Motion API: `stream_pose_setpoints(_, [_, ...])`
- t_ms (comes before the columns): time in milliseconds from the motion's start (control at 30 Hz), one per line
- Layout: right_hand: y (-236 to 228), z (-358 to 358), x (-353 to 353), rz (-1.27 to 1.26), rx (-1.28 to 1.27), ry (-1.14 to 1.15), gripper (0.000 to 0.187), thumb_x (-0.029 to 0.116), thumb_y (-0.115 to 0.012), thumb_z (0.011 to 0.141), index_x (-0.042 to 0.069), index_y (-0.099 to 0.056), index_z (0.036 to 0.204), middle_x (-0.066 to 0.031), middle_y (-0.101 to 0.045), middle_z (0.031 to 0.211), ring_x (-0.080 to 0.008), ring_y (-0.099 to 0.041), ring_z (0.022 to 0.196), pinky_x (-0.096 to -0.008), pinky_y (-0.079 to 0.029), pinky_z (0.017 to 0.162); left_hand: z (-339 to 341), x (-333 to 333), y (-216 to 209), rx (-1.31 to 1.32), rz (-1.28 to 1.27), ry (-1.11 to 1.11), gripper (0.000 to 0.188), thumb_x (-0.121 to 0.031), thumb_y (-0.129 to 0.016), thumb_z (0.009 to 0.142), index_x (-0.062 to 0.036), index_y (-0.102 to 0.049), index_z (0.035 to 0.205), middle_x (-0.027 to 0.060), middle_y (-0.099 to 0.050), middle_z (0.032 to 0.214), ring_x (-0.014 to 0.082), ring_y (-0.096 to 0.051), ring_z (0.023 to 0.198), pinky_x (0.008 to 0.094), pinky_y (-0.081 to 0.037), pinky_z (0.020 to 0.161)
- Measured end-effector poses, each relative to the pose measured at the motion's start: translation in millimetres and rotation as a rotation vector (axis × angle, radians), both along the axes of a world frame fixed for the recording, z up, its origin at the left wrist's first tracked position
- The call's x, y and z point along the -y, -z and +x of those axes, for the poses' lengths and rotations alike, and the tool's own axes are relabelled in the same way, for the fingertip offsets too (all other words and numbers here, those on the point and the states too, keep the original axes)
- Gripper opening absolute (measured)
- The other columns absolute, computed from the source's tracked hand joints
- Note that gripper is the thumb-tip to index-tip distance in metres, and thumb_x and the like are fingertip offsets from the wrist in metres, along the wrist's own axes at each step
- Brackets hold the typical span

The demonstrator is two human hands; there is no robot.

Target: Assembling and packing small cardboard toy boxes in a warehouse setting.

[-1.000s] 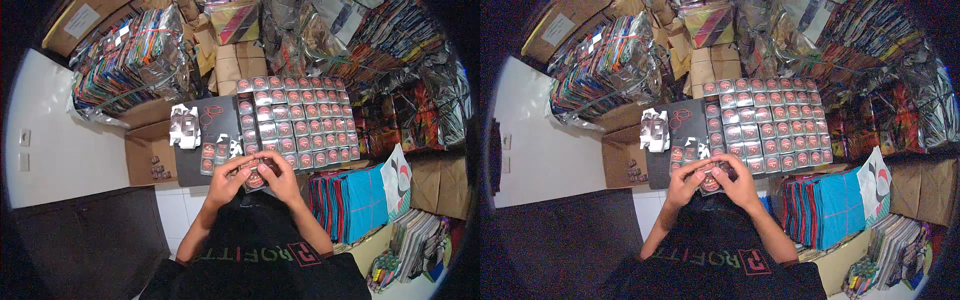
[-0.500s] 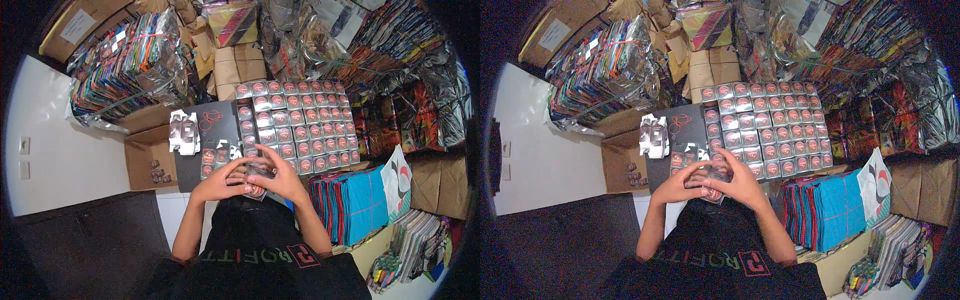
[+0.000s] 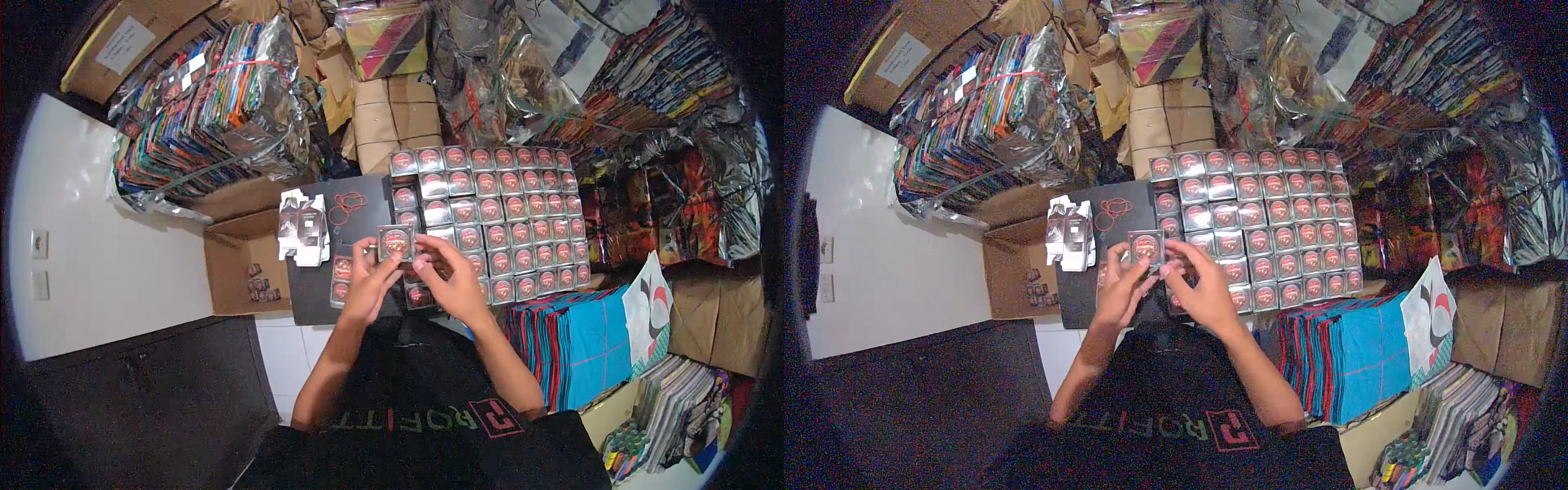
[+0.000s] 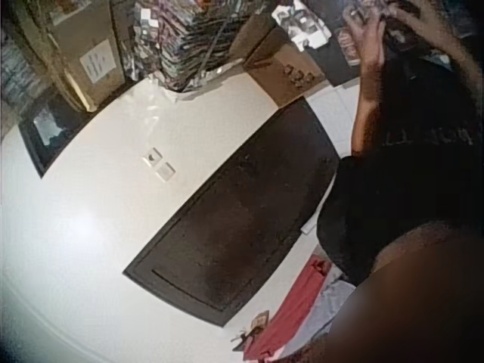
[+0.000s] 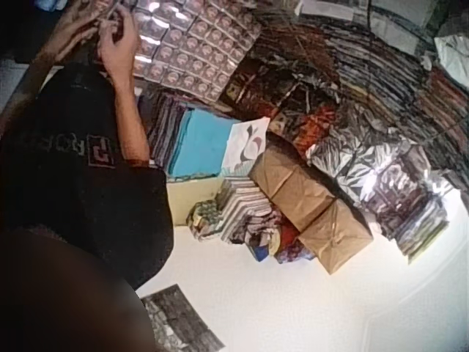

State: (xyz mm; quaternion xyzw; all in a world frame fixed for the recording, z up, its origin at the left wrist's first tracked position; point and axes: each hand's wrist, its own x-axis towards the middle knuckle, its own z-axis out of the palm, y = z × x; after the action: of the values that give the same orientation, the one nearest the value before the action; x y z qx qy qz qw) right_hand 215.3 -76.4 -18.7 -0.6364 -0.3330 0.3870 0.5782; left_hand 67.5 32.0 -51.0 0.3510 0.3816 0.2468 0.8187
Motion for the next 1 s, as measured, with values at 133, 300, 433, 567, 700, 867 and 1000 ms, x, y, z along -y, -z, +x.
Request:
stream_pose_setpoints(133, [14,12,-19,-0.018,0.075,0.020,0.039,0.010,-0.070,0.099,0.003,-0.064,0.137,-0.0056,-0.071,0.119,-0.0112,-0.067,0.103,-0.0287,-0.055,0.089,13,-22,20,-0.012,-0.025,-0.062,0.035,-0.022,-0.068,0.104,-0.0097,-0.046,0.129,0.0103,-0.064,0.125,0.0188,-0.063,0.116,0.0354,-0.051,0.095])
stream_pose_setpoints(300, [43,38,-46,-0.084,0.269,0.035,0.041,0.015,-0.071,0.094,0.002,-0.066,0.132,-0.0163,-0.072,0.115,-0.0281,-0.069,0.105,-0.0403,-0.053,0.095,50,-46,28,-0.127,0.184,-0.111,0.046,-0.021,-0.072,0.101,-0.0022,-0.047,0.135,0.0120,-0.067,0.122,0.0171,-0.063,0.117,0.0302,-0.050,0.098])
stream_pose_setpoints(433, [51,55,-71,-0.112,0.610,0.067,0.041,0.015,-0.066,0.088,0.004,-0.069,0.127,-0.0183,-0.067,0.117,-0.0389,-0.060,0.112,-0.0482,-0.046,0.102,72,-69,52,-0.154,0.219,-0.044,0.060,-0.022,-0.070,0.102,0.0042,-0.041,0.148,0.0153,-0.067,0.129,0.0182,-0.065,0.117,0.0293,-0.050,0.098])
stream_pose_setpoints(567, [61,61,-83,-0.204,0.807,0.088,0.043,0.018,-0.064,0.087,0.006,-0.070,0.128,-0.0161,-0.063,0.113,-0.0374,-0.057,0.112,-0.0506,-0.043,0.097,87,-80,88,-0.181,0.348,-0.025,0.048,-0.019,-0.066,0.104,0.0093,-0.054,0.141,0.0158,-0.070,0.126,0.0175,-0.067,0.113,0.0288,-0.051,0.097])
stream_pose_setpoints(700, [73,66,-88,-0.197,0.854,0.095,0.045,0.016,-0.063,0.087,0.004,-0.069,0.130,-0.0169,-0.062,0.110,-0.0374,-0.056,0.110,-0.0492,-0.043,0.094,101,-81,94,-0.277,0.395,-0.059,0.049,-0.022,-0.066,0.102,0.0107,-0.057,0.138,0.0171,-0.072,0.125,0.0197,-0.069,0.114,0.0305,-0.052,0.098])
stream_pose_setpoints(867, [70,65,-92,-0.263,0.872,0.064,0.049,0.016,-0.064,0.085,0.003,-0.069,0.132,-0.0163,-0.062,0.111,-0.0371,-0.057,0.108,-0.0504,-0.043,0.093,103,-92,127,-0.402,0.488,-0.088,0.058,-0.030,-0.070,0.098,0.0106,-0.058,0.138,0.0210,-0.074,0.122,0.0242,-0.072,0.111,0.0340,-0.054,0.096])
stream_pose_setpoints(1000, [74,66,-91,-0.247,0.885,0.074,0.049,0.016,-0.065,0.085,0.004,-0.069,0.131,-0.0152,-0.063,0.111,-0.0366,-0.058,0.108,-0.0507,-0.044,0.092,104,-94,142,-0.499,0.574,-0.093,0.060,-0.035,-0.070,0.096,0.0081,-0.061,0.137,0.0233,-0.073,0.123,0.0281,-0.072,0.112,0.0369,-0.053,0.098])
